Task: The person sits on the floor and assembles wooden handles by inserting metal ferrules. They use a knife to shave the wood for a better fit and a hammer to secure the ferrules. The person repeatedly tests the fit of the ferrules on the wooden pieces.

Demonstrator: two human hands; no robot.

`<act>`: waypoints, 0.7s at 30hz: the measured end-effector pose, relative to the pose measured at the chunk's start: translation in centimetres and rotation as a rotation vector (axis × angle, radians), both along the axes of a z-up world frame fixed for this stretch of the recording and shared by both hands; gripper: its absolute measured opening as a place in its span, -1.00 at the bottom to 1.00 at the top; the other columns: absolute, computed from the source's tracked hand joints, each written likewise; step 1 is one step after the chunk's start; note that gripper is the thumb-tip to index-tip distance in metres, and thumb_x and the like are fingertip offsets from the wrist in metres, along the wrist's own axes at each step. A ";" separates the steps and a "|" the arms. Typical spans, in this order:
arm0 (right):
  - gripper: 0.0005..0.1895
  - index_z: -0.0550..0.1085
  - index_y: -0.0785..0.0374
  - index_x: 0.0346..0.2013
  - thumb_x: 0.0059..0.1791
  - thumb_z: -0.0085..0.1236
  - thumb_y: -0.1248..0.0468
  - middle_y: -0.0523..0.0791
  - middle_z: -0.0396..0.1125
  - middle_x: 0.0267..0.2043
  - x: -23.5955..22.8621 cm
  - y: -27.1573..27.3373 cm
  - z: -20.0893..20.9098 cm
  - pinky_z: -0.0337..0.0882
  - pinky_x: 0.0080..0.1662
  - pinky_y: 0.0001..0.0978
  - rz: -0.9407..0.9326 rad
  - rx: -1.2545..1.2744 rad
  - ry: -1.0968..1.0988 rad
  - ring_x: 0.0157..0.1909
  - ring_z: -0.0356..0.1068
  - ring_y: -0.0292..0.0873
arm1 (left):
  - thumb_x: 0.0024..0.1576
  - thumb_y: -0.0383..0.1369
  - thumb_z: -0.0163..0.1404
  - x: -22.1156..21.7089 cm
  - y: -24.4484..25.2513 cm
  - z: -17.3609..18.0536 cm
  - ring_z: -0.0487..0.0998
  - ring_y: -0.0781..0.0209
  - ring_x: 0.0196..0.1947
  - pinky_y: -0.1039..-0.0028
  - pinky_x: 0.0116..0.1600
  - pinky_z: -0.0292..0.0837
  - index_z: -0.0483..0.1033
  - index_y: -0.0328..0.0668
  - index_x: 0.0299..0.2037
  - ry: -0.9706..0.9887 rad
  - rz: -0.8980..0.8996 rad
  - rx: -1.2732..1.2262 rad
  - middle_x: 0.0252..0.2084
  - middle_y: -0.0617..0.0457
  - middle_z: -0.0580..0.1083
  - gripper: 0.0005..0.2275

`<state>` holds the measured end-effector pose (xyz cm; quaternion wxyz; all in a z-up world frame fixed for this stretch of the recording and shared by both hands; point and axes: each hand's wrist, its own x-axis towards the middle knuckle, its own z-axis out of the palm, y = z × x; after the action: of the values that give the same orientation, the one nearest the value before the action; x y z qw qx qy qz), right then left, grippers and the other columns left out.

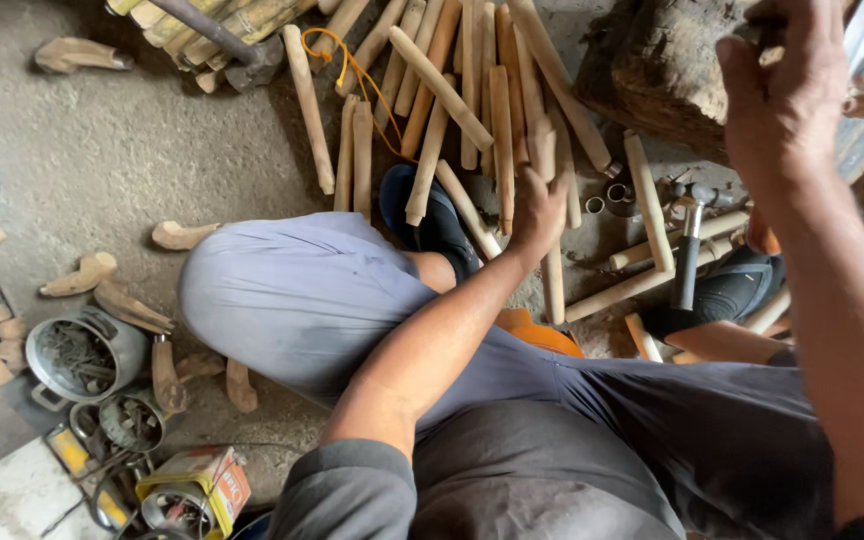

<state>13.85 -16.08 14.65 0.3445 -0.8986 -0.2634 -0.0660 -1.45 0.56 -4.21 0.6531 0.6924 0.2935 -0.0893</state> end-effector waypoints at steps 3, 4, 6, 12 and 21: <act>-0.58 0.29 0.27 0.29 0.14 0.11 0.48 0.02 0.31 0.06 1.3 0.8 -3.6 0.48 0.00 -0.10 -0.083 -0.102 -0.161 0.07 0.40 -0.01 | 0.22 -0.22 0.02 -2.0 0.5 -3.7 0.60 -0.02 -0.49 0.26 -0.42 0.61 0.17 -0.45 0.09 0.260 0.064 0.123 -0.28 -0.24 0.47 -0.56; -0.56 0.28 0.27 0.30 0.13 0.11 0.45 0.01 0.29 0.06 1.5 1.0 -4.3 0.45 0.02 -0.07 -0.097 -0.122 -0.208 0.07 0.38 0.00 | 0.21 -0.23 0.05 -2.8 0.7 -4.6 0.60 -0.05 -0.38 0.24 -0.30 0.60 0.19 -0.46 0.08 0.313 0.076 0.118 -0.23 -0.27 0.48 -0.56; -0.54 0.25 0.27 0.32 0.13 0.11 0.41 0.01 0.26 0.06 1.4 1.2 -5.1 0.41 0.05 -0.03 -0.141 -0.137 -0.271 0.09 0.36 0.02 | 0.19 -0.27 0.10 -3.9 1.3 -5.3 0.61 -0.12 -0.17 0.18 -0.07 0.57 0.23 -0.48 0.07 0.415 0.097 0.108 -0.13 -0.32 0.50 -0.57; -0.59 0.25 0.20 0.35 0.21 0.08 0.33 0.00 0.26 0.09 1.0 1.3 -5.3 0.41 0.06 -0.05 -0.175 -0.102 -0.238 0.08 0.38 0.01 | 0.02 -0.38 0.18 -1.8 4.1 -0.5 0.43 -0.26 0.07 0.09 0.18 0.37 0.33 -0.33 -0.02 0.218 -0.201 0.790 -0.02 -0.28 0.42 -0.62; -0.64 0.29 0.17 0.34 0.24 0.00 0.24 -0.02 0.28 0.13 1.0 2.1 -4.4 0.45 0.00 -0.12 -0.161 -0.087 -0.226 0.08 0.42 -0.02 | 0.17 -0.45 0.08 6.8 8.3 -1.8 0.60 -0.19 -0.12 0.19 -0.13 0.60 0.30 -0.40 0.04 0.184 -0.400 0.937 -0.10 -0.31 0.49 -0.69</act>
<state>14.88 -13.96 10.23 0.2669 -0.9178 -0.2304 -0.1824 5.35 8.91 -5.96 0.2142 0.9425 0.2201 -0.1321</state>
